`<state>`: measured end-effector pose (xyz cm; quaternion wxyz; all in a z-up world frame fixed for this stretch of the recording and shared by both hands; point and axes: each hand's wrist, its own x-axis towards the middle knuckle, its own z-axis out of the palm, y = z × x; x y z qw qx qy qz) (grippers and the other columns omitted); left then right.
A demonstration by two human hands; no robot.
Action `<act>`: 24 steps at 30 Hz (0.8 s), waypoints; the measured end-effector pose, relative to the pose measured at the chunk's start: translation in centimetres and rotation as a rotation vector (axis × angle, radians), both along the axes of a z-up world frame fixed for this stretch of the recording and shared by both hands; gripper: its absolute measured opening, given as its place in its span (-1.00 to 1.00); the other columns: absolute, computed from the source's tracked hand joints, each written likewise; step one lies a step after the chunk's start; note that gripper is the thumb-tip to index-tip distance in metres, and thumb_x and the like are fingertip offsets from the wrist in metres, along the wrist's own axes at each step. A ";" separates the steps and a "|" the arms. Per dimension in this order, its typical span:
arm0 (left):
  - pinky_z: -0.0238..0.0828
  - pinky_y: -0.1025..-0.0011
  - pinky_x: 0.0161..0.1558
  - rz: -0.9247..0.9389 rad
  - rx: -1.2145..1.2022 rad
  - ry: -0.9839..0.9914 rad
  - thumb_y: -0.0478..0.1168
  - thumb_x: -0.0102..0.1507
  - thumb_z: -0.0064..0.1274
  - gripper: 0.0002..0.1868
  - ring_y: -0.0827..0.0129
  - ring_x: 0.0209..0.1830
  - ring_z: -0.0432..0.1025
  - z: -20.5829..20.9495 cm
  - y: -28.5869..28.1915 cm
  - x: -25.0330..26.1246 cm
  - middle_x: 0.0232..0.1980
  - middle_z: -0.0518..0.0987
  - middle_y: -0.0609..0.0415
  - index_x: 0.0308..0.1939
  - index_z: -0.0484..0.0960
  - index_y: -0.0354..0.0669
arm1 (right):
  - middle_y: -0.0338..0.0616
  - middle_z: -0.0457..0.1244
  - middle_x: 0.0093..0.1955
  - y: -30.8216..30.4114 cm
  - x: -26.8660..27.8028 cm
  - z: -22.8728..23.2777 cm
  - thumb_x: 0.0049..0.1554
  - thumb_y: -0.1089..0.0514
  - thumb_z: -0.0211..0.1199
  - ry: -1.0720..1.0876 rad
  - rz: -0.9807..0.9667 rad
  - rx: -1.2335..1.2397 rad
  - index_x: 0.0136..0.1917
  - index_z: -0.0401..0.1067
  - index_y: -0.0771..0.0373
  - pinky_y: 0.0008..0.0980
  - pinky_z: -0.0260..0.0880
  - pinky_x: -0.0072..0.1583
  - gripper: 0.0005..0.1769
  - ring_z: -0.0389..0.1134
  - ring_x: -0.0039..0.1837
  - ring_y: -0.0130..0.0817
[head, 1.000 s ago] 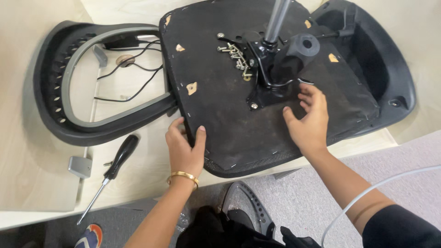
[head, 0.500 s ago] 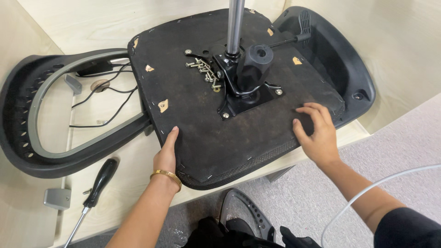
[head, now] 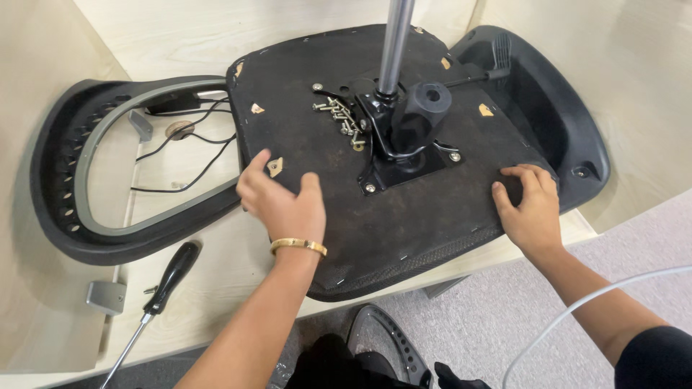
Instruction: The person assembles a chair by attaching the seat base to the gas lift and then securing the backrest frame using a screwdriver and screws. The person aligns the parts and fastens them together.
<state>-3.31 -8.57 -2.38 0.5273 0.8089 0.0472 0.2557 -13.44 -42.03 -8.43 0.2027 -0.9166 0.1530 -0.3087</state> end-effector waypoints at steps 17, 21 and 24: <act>0.36 0.24 0.20 -0.667 0.152 -0.033 0.15 0.01 0.40 -0.02 0.07 0.28 0.36 11.2 -10.6 14.1 0.29 0.36 -0.25 0.31 0.31 -0.31 | 0.25 0.03 0.50 -4.6 5.0 3.0 0.05 -0.39 0.31 0.519 -0.406 0.181 0.56 0.15 0.08 0.07 0.14 0.47 -0.03 -0.05 0.56 0.24; 0.51 0.28 0.07 -0.700 0.087 0.117 0.12 -0.02 0.37 -0.23 0.17 0.00 0.60 13.4 -14.4 16.4 0.00 0.65 -0.11 0.11 0.51 -0.29 | 0.20 0.03 0.54 -5.7 8.2 3.4 -0.03 -0.48 0.30 0.581 -0.320 0.179 0.60 0.05 0.10 0.04 0.16 0.49 0.13 0.00 0.58 0.16; 0.53 0.34 -0.08 -0.682 -0.117 0.185 0.07 -0.01 0.36 -0.43 0.28 -0.19 0.63 13.5 -16.1 17.2 -0.17 0.70 -0.02 -0.09 0.65 -0.26 | 0.21 0.02 0.56 -7.1 9.8 3.5 -0.08 -0.58 0.29 0.677 -0.330 0.306 0.64 -0.01 0.11 0.02 0.17 0.51 0.26 0.05 0.58 0.13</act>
